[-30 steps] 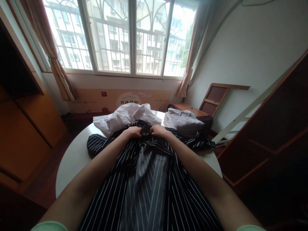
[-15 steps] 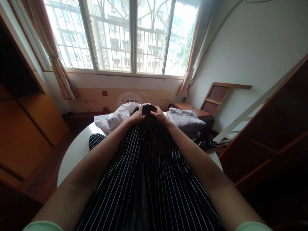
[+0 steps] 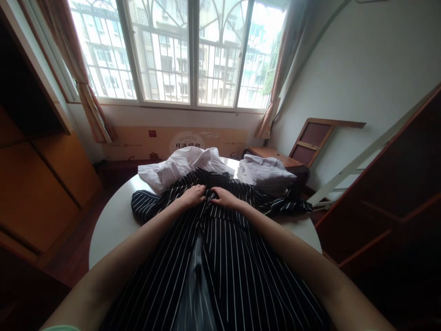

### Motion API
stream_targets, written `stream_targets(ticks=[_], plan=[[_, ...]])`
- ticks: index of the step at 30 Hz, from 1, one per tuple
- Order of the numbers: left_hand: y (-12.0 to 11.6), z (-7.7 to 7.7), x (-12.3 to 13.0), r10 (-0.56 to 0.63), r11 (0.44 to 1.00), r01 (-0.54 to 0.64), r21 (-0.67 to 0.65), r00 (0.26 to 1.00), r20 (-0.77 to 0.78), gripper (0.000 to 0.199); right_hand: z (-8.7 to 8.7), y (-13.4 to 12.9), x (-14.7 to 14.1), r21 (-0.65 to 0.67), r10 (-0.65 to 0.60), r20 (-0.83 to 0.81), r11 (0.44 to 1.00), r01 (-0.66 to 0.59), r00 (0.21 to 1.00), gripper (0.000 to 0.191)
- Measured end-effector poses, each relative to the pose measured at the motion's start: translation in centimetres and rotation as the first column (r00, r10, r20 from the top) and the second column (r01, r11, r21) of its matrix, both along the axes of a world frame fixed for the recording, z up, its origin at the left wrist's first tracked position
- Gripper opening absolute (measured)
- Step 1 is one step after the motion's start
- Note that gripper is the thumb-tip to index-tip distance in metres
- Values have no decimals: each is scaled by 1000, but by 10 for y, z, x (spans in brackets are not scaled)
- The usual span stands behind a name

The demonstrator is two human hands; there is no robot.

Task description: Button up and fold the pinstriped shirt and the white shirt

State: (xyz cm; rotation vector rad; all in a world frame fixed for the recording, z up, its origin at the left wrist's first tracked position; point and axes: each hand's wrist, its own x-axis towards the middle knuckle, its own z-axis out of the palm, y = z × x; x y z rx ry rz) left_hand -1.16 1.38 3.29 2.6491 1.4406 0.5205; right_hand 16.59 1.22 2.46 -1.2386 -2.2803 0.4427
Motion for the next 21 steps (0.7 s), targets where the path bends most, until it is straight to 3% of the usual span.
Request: stream_targets(ticks=[2,6,8,14,21], plan=[[-10,-12,-2,0,999,1,34,999,-36,32,-13,-10,4,53,-14,-47,998,17,999,45],[-18,-30,-8,23,998,-23,52,1000,-1,35,-27,-24,23,105,-172,-180,975,193,968,38],[-19,-33,-9,58,998,-59,26,998,21,38,-28,-30,36,105,-217,-131,967,231,967,37],[-32,-36,5,160,985,-162,63,986,45,40,-25,-42,62,157,-136,143,981,113,980,38],[-65,-34,34,304,952,-305,30,952,33,43,-4,-37,72,73,-160,272,987,146,949,32]])
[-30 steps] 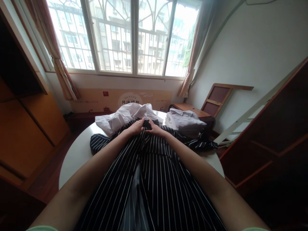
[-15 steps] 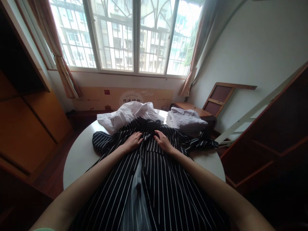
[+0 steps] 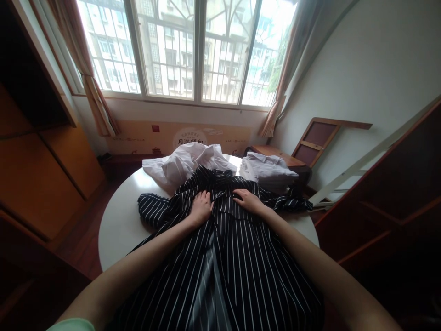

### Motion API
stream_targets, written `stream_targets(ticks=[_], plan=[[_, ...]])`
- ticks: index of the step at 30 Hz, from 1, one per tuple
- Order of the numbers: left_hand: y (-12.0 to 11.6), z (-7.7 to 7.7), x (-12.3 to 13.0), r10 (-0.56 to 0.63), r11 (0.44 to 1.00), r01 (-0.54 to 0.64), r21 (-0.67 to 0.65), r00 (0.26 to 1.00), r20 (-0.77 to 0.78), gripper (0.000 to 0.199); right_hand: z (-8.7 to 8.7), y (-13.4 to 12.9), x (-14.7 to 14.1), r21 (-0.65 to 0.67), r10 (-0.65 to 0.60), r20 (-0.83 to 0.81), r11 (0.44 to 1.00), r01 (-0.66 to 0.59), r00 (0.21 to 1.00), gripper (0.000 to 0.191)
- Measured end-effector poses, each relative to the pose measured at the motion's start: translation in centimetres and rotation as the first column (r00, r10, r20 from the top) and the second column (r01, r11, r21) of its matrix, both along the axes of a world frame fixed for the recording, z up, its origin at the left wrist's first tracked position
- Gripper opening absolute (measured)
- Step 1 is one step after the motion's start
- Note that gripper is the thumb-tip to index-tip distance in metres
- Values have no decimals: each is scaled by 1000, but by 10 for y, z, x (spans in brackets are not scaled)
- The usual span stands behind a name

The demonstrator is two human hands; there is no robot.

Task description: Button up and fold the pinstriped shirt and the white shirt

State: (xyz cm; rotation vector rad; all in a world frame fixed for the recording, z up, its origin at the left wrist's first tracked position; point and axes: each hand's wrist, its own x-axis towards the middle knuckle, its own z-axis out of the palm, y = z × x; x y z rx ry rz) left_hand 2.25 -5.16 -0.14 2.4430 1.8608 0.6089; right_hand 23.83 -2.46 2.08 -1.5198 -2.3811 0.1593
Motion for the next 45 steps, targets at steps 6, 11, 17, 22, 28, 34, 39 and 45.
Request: stream_targets(ticks=[6,11,17,22,28,34,39,45], plan=[[4,10,-1,-142,990,142,-17,990,-12,36,17,17,-23,-29,-131,30,991,131,991,23],[19,25,-9,-148,989,148,-2,988,-52,29,25,25,-63,-144,73,-120,985,-90,990,27],[8,21,-8,-92,994,93,53,995,-29,22,29,31,-78,-349,-150,-276,936,46,949,28],[-3,7,-4,-172,974,173,148,985,-18,35,26,40,-72,-142,-255,-107,961,239,961,39],[-2,4,-4,-268,959,258,114,960,79,24,15,49,-74,-145,-240,-270,968,207,933,40],[3,6,-5,-229,973,225,45,956,185,18,-2,21,-86,35,-286,-312,950,312,906,35],[18,13,0,-65,998,70,-11,969,239,20,-11,6,-94,62,-321,-283,934,351,904,29],[32,9,9,-6,1000,10,-15,971,239,16,-16,10,-82,84,-355,-351,910,406,867,7]])
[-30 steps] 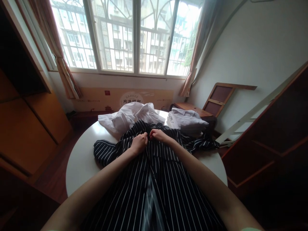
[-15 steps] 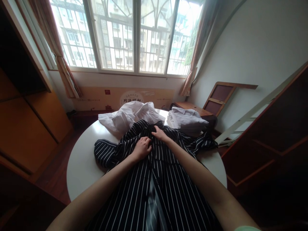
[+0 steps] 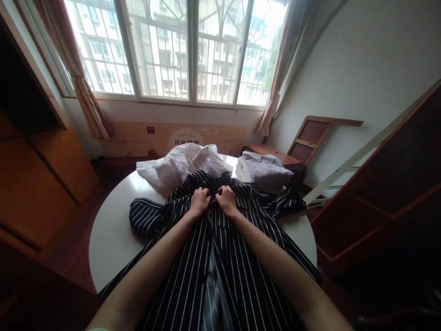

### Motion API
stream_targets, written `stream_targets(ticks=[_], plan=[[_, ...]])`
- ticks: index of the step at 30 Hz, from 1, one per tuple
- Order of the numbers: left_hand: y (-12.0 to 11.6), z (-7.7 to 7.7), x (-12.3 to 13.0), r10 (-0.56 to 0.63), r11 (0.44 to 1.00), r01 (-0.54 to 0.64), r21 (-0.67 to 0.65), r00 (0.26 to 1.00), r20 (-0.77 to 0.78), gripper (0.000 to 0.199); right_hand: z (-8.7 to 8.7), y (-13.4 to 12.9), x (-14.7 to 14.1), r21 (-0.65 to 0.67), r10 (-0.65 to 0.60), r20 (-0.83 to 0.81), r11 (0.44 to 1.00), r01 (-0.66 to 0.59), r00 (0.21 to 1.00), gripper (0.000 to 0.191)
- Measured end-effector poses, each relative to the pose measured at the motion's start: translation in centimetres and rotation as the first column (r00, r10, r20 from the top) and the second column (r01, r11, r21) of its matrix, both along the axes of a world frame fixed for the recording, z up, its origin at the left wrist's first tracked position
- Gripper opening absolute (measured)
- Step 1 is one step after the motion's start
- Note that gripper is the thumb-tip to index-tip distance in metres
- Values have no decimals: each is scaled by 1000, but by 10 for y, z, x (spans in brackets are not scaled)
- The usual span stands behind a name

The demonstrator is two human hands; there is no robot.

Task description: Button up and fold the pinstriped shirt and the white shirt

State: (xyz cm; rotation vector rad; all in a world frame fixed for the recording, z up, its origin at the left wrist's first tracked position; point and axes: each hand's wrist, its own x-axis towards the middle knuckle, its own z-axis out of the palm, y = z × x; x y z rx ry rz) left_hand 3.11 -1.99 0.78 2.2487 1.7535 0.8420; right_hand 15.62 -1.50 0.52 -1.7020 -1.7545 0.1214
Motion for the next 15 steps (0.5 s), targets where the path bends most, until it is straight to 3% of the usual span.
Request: stream_targets(ticks=[4,8,15], plan=[[1,-3,-2,-59,998,55,39,993,107,8,-1,2,4,11,-9,-55,1000,10,998,9],[1,-3,-3,-105,993,94,66,977,187,8,1,3,2,9,74,-142,997,-73,987,12],[2,-4,-2,-113,993,96,73,955,276,6,4,1,1,-23,94,-125,995,-97,988,17]])
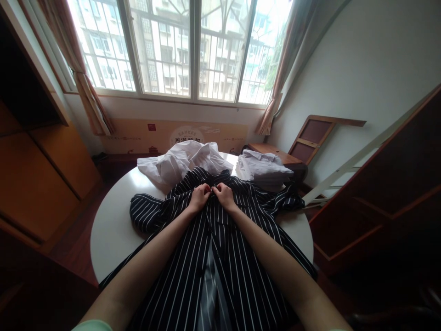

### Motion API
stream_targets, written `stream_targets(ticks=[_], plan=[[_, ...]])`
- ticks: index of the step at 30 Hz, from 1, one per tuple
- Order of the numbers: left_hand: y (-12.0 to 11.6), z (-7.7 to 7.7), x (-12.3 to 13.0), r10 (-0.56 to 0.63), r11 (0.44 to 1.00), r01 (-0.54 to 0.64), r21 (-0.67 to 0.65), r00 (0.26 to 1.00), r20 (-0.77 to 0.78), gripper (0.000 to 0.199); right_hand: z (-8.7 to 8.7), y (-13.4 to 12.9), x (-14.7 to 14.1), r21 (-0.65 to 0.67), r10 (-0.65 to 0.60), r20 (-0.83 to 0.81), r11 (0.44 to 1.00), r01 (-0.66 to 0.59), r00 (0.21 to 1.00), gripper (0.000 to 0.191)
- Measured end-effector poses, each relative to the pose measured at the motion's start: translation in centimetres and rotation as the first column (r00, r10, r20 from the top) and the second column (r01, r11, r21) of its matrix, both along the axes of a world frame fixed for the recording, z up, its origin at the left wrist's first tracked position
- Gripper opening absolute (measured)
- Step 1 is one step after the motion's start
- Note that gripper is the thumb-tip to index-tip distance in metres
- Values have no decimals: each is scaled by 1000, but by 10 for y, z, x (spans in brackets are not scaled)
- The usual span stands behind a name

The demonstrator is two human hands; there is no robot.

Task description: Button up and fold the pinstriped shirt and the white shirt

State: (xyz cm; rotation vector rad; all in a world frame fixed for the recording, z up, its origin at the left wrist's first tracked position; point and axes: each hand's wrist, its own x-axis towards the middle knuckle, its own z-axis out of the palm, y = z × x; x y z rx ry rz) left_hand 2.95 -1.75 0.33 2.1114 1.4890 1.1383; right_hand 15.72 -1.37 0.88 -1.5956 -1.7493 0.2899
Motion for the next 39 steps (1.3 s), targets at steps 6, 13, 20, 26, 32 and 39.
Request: stream_targets(ticks=[6,13,20,26,32,39], plan=[[-2,3,-2,15,999,-11,-42,996,93,6,-1,-1,1,30,106,-58,994,-104,993,7],[-1,0,-3,-12,999,18,-35,986,169,6,1,-2,-1,44,184,-62,982,-182,981,9],[1,0,-4,43,998,-34,-52,979,198,6,3,-9,-4,97,175,87,978,-183,981,11],[0,0,-3,11,999,-1,-41,972,233,5,2,-9,-2,123,122,64,984,-129,990,14],[2,-2,-2,14,999,-3,-42,961,275,8,0,-7,-2,156,150,58,975,-158,987,11],[2,-2,-3,26,999,-11,-48,947,320,8,1,-2,2,90,219,-202,975,-205,954,19]])
